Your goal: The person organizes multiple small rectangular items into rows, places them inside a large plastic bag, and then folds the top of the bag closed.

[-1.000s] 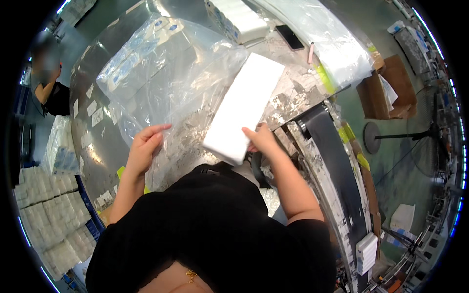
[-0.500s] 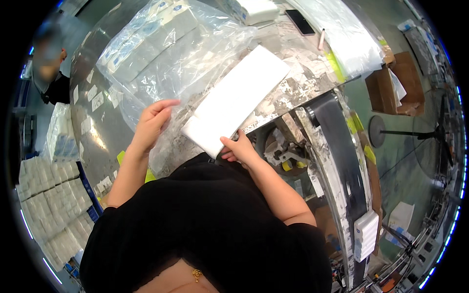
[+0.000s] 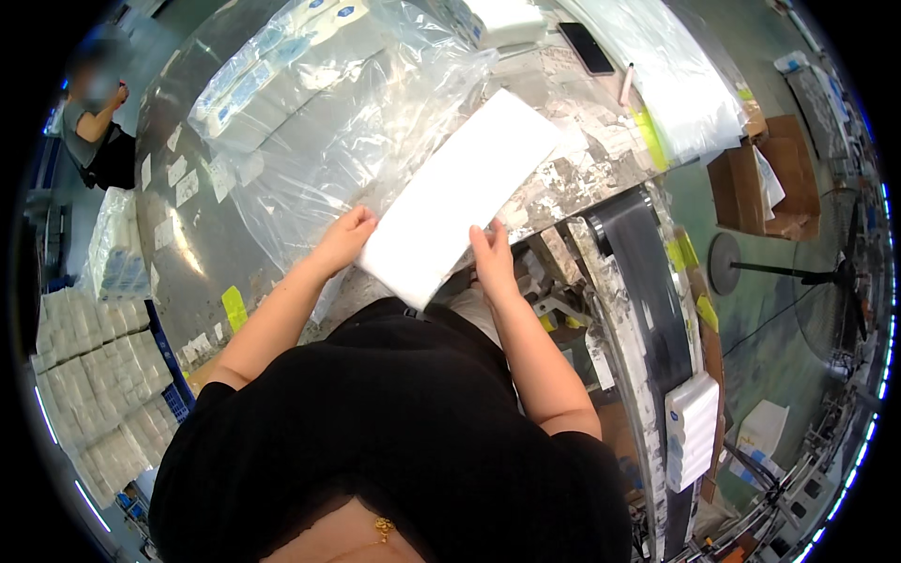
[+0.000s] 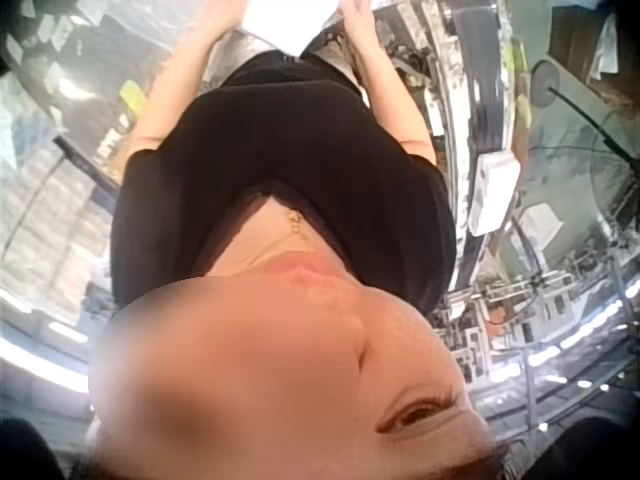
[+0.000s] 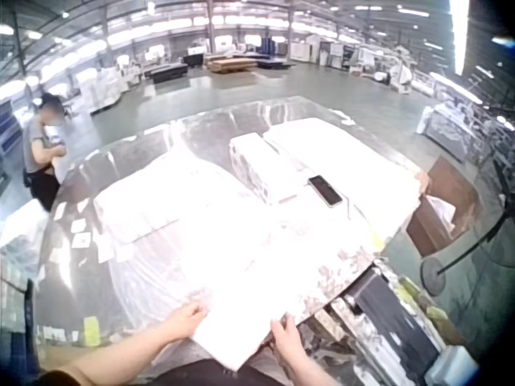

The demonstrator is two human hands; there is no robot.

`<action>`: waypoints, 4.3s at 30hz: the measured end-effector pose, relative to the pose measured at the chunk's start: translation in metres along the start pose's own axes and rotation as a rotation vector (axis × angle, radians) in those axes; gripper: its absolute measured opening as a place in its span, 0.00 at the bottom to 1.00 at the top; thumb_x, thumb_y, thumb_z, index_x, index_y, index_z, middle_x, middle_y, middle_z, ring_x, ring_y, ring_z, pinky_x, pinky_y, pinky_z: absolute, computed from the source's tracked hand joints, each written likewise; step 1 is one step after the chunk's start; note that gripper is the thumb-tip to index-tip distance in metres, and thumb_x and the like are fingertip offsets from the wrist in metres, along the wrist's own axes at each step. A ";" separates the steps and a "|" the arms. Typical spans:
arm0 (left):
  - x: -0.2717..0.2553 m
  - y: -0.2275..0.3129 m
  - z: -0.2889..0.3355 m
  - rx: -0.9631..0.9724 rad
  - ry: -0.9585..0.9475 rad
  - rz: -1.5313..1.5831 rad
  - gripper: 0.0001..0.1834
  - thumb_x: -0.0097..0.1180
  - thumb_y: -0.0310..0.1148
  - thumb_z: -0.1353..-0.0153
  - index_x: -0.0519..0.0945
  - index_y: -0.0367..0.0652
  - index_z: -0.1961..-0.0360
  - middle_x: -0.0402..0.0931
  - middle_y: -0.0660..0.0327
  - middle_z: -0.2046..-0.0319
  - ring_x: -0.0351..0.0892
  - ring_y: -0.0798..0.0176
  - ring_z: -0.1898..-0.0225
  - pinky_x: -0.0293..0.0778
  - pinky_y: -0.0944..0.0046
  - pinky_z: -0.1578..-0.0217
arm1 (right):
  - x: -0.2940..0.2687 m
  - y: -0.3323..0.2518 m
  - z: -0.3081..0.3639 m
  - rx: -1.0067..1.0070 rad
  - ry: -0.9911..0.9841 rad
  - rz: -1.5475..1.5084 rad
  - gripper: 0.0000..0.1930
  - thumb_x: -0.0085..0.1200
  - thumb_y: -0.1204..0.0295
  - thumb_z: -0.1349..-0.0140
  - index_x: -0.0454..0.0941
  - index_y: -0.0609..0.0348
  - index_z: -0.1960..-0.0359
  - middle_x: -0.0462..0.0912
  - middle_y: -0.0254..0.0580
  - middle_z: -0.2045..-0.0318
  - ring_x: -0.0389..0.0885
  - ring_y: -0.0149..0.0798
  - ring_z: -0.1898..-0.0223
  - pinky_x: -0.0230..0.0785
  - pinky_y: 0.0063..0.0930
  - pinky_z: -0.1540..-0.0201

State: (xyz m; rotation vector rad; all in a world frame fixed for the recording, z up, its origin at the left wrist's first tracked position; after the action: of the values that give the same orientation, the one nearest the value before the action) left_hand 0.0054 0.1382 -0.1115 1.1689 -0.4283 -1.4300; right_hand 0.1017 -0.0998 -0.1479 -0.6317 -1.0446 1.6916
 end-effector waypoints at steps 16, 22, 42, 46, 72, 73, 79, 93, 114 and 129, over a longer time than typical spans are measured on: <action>0.054 0.019 0.018 0.063 -0.388 0.086 0.08 0.48 0.32 0.41 0.73 0.38 0.68 0.76 0.62 0.71 0.73 0.70 0.68 0.68 0.70 0.66 | -0.025 0.007 0.023 0.221 -0.236 -0.282 0.38 0.56 0.67 0.51 0.50 0.59 0.39 0.62 0.50 0.44 0.64 0.47 0.45 0.60 0.39 0.44; -0.021 0.051 0.029 0.043 -0.208 0.378 0.06 0.48 0.30 0.40 0.71 0.40 0.65 0.75 0.63 0.72 0.72 0.72 0.68 0.69 0.70 0.66 | -0.072 -0.039 0.032 0.301 -0.132 -0.445 0.36 0.57 0.64 0.56 0.60 0.70 0.44 0.72 0.55 0.52 0.72 0.50 0.51 0.64 0.40 0.46; -0.105 0.095 0.052 0.161 0.084 0.577 0.08 0.48 0.29 0.41 0.74 0.38 0.62 0.70 0.68 0.76 0.67 0.76 0.74 0.67 0.75 0.71 | -0.097 -0.067 0.009 0.540 -0.172 -0.131 0.28 0.50 0.62 0.51 0.66 0.61 0.47 0.75 0.49 0.54 0.75 0.48 0.55 0.69 0.43 0.51; -0.120 0.132 0.077 0.165 0.084 0.520 0.13 0.49 0.29 0.42 0.77 0.41 0.57 0.69 0.70 0.79 0.66 0.77 0.76 0.65 0.77 0.72 | -0.091 -0.096 0.051 0.565 -0.349 -0.476 0.28 0.46 0.62 0.46 0.63 0.60 0.43 0.76 0.52 0.55 0.74 0.48 0.53 0.67 0.40 0.49; -0.084 0.192 0.170 0.493 -0.239 0.211 0.19 0.44 0.23 0.47 0.79 0.45 0.55 0.78 0.60 0.73 0.72 0.71 0.73 0.68 0.71 0.69 | 0.257 -0.121 -0.102 -0.885 -0.536 0.944 0.30 0.45 0.58 0.43 0.58 0.53 0.39 0.66 0.51 0.45 0.63 0.47 0.42 0.56 0.48 0.42; -0.082 0.186 0.163 0.493 -0.183 0.183 0.18 0.45 0.23 0.46 0.79 0.45 0.55 0.78 0.61 0.73 0.72 0.72 0.73 0.68 0.71 0.69 | 0.252 -0.127 -0.095 -1.179 -0.393 1.169 0.31 0.45 0.57 0.43 0.57 0.51 0.38 0.64 0.51 0.42 0.60 0.47 0.40 0.53 0.50 0.41; -0.072 0.163 0.139 0.263 -0.127 0.106 0.14 0.45 0.25 0.43 0.80 0.44 0.57 0.79 0.63 0.71 0.70 0.73 0.73 0.67 0.72 0.69 | 0.144 -0.070 -0.076 -1.034 -0.368 1.620 0.30 0.47 0.61 0.45 0.59 0.53 0.40 0.56 0.49 0.38 0.52 0.54 0.37 0.49 0.58 0.41; -0.054 0.144 0.112 0.205 -0.052 0.226 0.13 0.46 0.26 0.41 0.79 0.40 0.58 0.70 0.72 0.77 0.62 0.79 0.75 0.60 0.76 0.73 | -0.278 -0.172 -0.097 -0.388 0.669 0.862 0.18 0.42 0.77 0.51 0.74 0.62 0.56 0.77 0.55 0.58 0.74 0.54 0.54 0.65 0.37 0.51; -0.061 0.137 0.116 0.376 -0.075 0.195 0.13 0.45 0.24 0.43 0.78 0.38 0.58 0.63 0.78 0.81 0.55 0.83 0.79 0.51 0.79 0.77 | -0.091 0.027 0.044 0.112 -0.101 -0.067 0.05 0.53 0.78 0.51 0.71 0.57 0.72 0.76 0.34 0.78 0.69 0.26 0.79 0.62 0.16 0.75; -0.067 0.148 0.130 0.322 -0.098 0.228 0.13 0.46 0.26 0.42 0.79 0.38 0.58 0.73 0.72 0.73 0.64 0.80 0.72 0.61 0.77 0.69 | -0.078 0.003 0.042 0.155 -0.160 -0.655 0.35 0.54 0.66 0.59 0.62 0.66 0.45 0.74 0.55 0.53 0.73 0.55 0.52 0.65 0.46 0.47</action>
State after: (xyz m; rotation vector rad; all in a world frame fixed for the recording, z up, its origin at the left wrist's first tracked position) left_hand -0.0353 0.1139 0.0911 1.2608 -0.8575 -1.2510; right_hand 0.0940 -0.1874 -0.1356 -0.0315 -1.0696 1.2337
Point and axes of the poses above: each hand's wrist, its own z-axis away from the middle knuckle, its own x-axis out of the palm, y = z × x, the point moved 8 cm from there along -z, towards the middle knuckle
